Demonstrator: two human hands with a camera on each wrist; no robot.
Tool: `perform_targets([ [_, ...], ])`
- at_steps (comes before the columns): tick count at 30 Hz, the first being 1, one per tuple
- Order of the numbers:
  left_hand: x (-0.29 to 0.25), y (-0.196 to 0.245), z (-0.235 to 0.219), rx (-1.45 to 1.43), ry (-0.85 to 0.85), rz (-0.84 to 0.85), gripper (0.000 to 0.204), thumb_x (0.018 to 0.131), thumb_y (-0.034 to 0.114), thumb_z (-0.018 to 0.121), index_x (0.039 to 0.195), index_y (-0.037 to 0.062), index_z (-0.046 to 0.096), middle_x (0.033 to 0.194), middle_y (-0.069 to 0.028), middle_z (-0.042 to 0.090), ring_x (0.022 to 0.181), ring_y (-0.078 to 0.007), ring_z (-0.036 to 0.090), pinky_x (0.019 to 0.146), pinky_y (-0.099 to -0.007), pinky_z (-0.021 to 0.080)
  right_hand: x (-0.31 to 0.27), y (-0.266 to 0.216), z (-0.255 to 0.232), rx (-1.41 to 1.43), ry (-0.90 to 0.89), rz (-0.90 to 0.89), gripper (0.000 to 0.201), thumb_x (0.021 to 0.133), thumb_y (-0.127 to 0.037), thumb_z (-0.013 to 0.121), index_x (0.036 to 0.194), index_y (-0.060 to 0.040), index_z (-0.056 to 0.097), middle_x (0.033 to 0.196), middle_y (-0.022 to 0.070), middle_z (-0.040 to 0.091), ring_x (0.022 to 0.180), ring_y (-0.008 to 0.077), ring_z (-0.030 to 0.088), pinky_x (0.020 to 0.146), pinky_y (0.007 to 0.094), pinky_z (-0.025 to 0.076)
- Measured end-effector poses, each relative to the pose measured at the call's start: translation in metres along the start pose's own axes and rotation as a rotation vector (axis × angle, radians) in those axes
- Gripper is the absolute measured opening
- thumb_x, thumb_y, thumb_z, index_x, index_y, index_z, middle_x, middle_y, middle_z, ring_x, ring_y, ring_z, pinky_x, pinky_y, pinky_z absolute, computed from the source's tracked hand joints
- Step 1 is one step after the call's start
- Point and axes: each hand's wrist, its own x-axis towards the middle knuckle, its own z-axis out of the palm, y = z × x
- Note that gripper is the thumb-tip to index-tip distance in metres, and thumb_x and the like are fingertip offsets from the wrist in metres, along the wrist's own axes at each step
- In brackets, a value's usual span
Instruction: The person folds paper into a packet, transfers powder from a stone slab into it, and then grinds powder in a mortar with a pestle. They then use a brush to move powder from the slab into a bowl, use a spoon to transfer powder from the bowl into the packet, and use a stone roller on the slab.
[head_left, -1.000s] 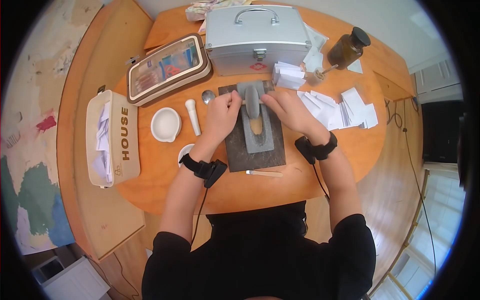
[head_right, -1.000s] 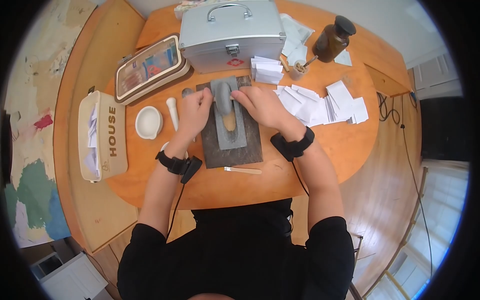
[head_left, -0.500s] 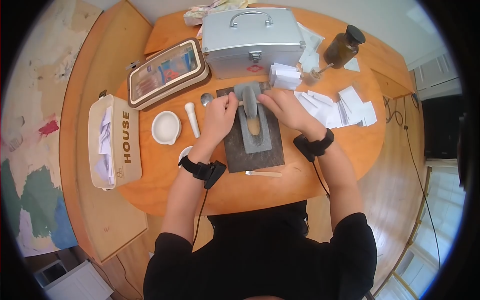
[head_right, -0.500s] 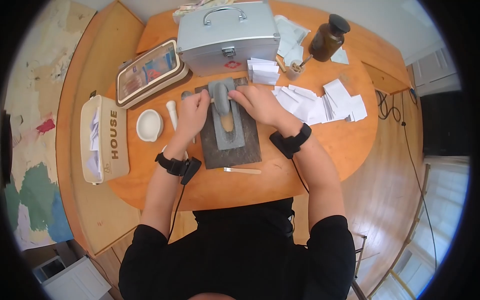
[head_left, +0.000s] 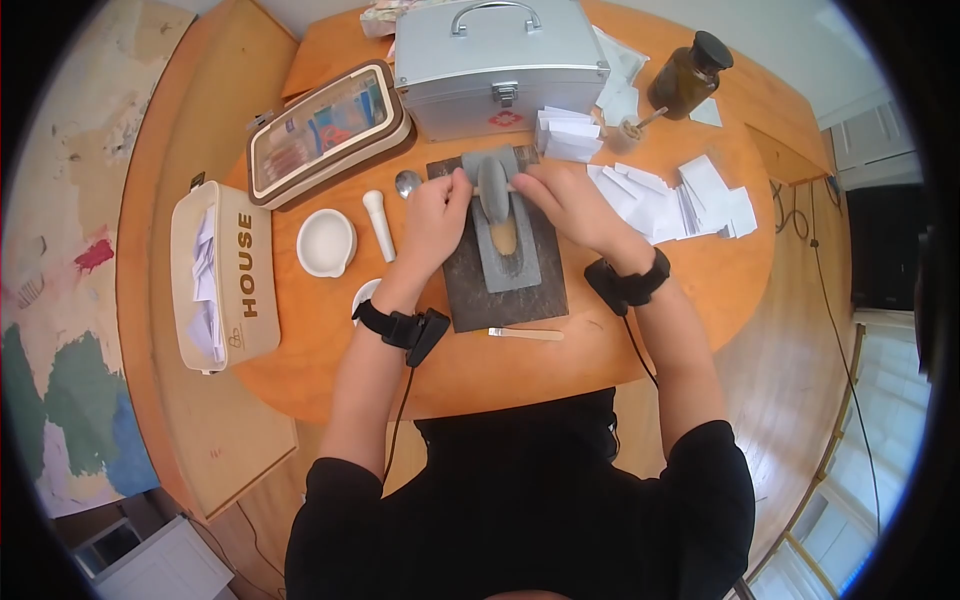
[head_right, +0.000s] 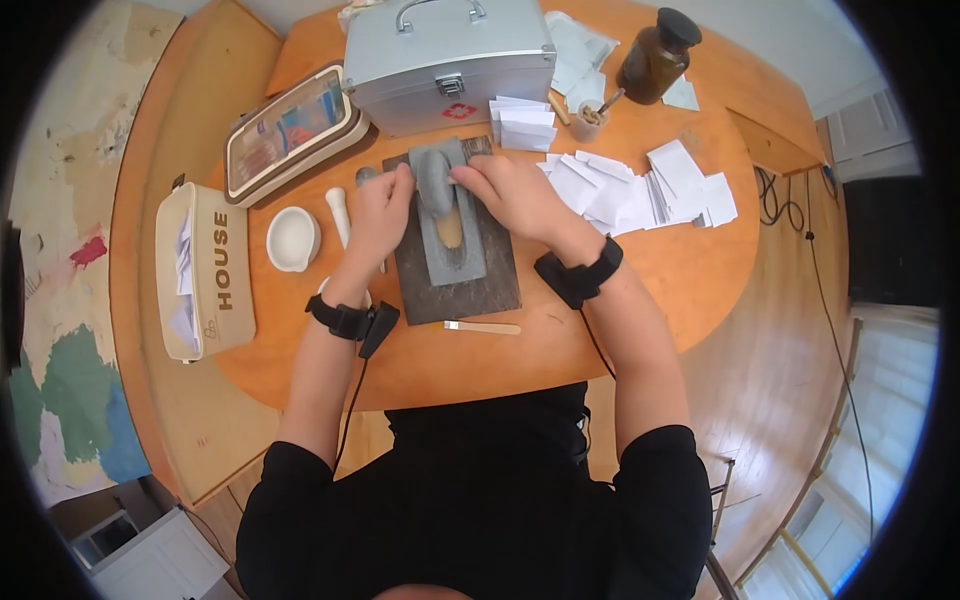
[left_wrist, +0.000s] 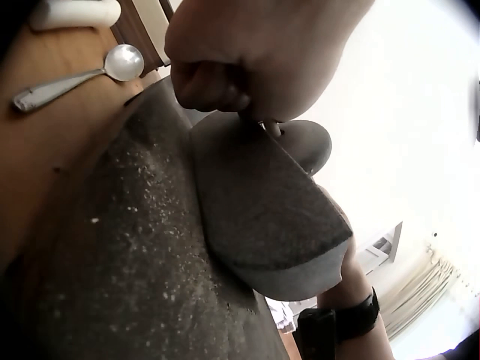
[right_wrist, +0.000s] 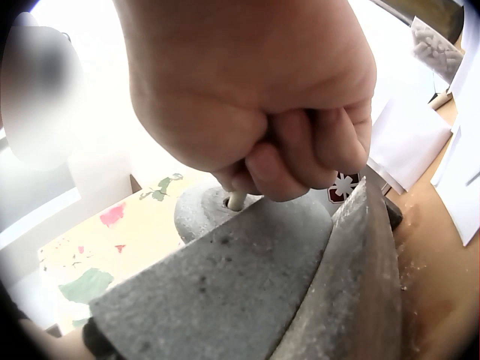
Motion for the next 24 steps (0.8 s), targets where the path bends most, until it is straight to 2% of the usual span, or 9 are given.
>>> perform_targets([
  [1, 0.0, -0.001, 0.0, -0.01, -0.001, 0.003, 0.045, 0.102, 0.029, 0.047, 0.073, -0.0052, 0.055, 0.052, -0.0113, 0.041, 0.049, -0.0154, 0.038, 0.049, -0.036, 0.033, 0.001, -0.003, -0.002, -0.026, -0.018, 0.03, 0.036, 0.1, -0.031, 0.051, 0.084, -0.0006, 0.062, 0.077, 0.023, 0.063, 0.076, 0.0431, 0.059, 0.066, 0.0478, 0.046],
  [4, -0.024, 0.011, -0.001, -0.031, -0.028, -0.046, 0.044, 0.102, 0.028, 0.048, 0.074, -0.0051, 0.055, 0.053, -0.0113, 0.04, 0.049, -0.0142, 0.036, 0.049, -0.0356, 0.033, -0.017, -0.014, -0.005, -0.017, -0.122, 0.107, 0.036, 0.1, -0.032, 0.05, 0.085, -0.0006, 0.062, 0.076, 0.023, 0.062, 0.076, 0.0434, 0.059, 0.066, 0.0481, 0.045],
  [7, -0.055, 0.027, -0.004, -0.037, -0.075, -0.059, 0.043, 0.102, 0.027, 0.048, 0.074, -0.0045, 0.054, 0.055, -0.0119, 0.038, 0.05, -0.0143, 0.035, 0.049, -0.0351, 0.033, -0.042, -0.027, -0.01, -0.03, -0.23, 0.163, 0.031, 0.1, -0.025, 0.051, 0.087, 0.0025, 0.058, 0.072, 0.0249, 0.055, 0.068, 0.0415, 0.053, 0.061, 0.0417, 0.041],
  [10, -0.057, 0.028, -0.004, -0.04, -0.053, -0.041, 0.043, 0.102, 0.027, 0.047, 0.073, -0.004, 0.054, 0.056, -0.012, 0.036, 0.052, -0.0145, 0.035, 0.05, -0.0355, 0.034, -0.039, -0.028, -0.014, -0.073, -0.26, 0.123, 0.03, 0.1, -0.025, 0.051, 0.092, 0.0025, 0.06, 0.076, 0.025, 0.058, 0.071, 0.0412, 0.055, 0.063, 0.0407, 0.042],
  [13, -0.023, 0.006, -0.004, 0.008, -0.057, 0.008, 0.044, 0.102, 0.028, 0.047, 0.072, -0.0038, 0.053, 0.056, -0.0128, 0.036, 0.052, -0.0146, 0.035, 0.05, -0.0362, 0.035, -0.014, -0.002, -0.004, 0.054, -0.125, 0.028, 0.035, 0.101, -0.032, 0.049, 0.095, 0.0003, 0.063, 0.079, 0.0238, 0.062, 0.079, 0.0421, 0.06, 0.069, 0.0446, 0.046],
  [16, 0.0, 0.005, -0.01, 0.05, -0.075, 0.009, 0.047, 0.102, 0.03, 0.047, 0.07, -0.0044, 0.051, 0.055, -0.0112, 0.037, 0.051, -0.014, 0.035, 0.05, -0.0361, 0.034, 0.002, 0.007, -0.001, 0.19, -0.064, 0.018, 0.036, 0.101, -0.031, 0.049, 0.101, 0.0021, 0.064, 0.081, 0.0234, 0.063, 0.078, 0.0402, 0.06, 0.07, 0.0418, 0.047],
  [19, -0.012, 0.008, -0.01, 0.013, -0.129, -0.066, 0.046, 0.101, 0.03, 0.048, 0.07, -0.0045, 0.052, 0.053, -0.0078, 0.038, 0.051, -0.0126, 0.035, 0.049, -0.0339, 0.033, -0.013, -0.013, -0.007, 0.163, -0.164, 0.113, 0.036, 0.101, -0.03, 0.05, 0.103, 0.0034, 0.064, 0.08, 0.0219, 0.063, 0.074, 0.0386, 0.058, 0.069, 0.0405, 0.046],
  [22, -0.049, 0.021, -0.006, -0.055, -0.069, -0.003, 0.043, 0.101, 0.027, 0.05, 0.073, -0.0041, 0.054, 0.053, -0.0069, 0.038, 0.051, -0.0123, 0.035, 0.048, -0.0325, 0.033, -0.04, -0.011, -0.005, 0.079, -0.186, 0.07, 0.034, 0.101, -0.028, 0.051, 0.1, 0.0032, 0.064, 0.078, 0.0223, 0.062, 0.071, 0.0379, 0.056, 0.068, 0.0398, 0.045],
  [24, -0.061, 0.023, -0.004, -0.065, -0.049, -0.007, 0.04, 0.101, 0.026, 0.05, 0.074, -0.0037, 0.055, 0.053, -0.0069, 0.039, 0.051, -0.0125, 0.035, 0.048, -0.032, 0.032, -0.041, -0.024, -0.011, 0.085, -0.291, 0.165, 0.033, 0.1, -0.028, 0.052, 0.097, 0.0024, 0.063, 0.075, 0.0228, 0.059, 0.069, 0.0376, 0.055, 0.065, 0.0396, 0.044],
])
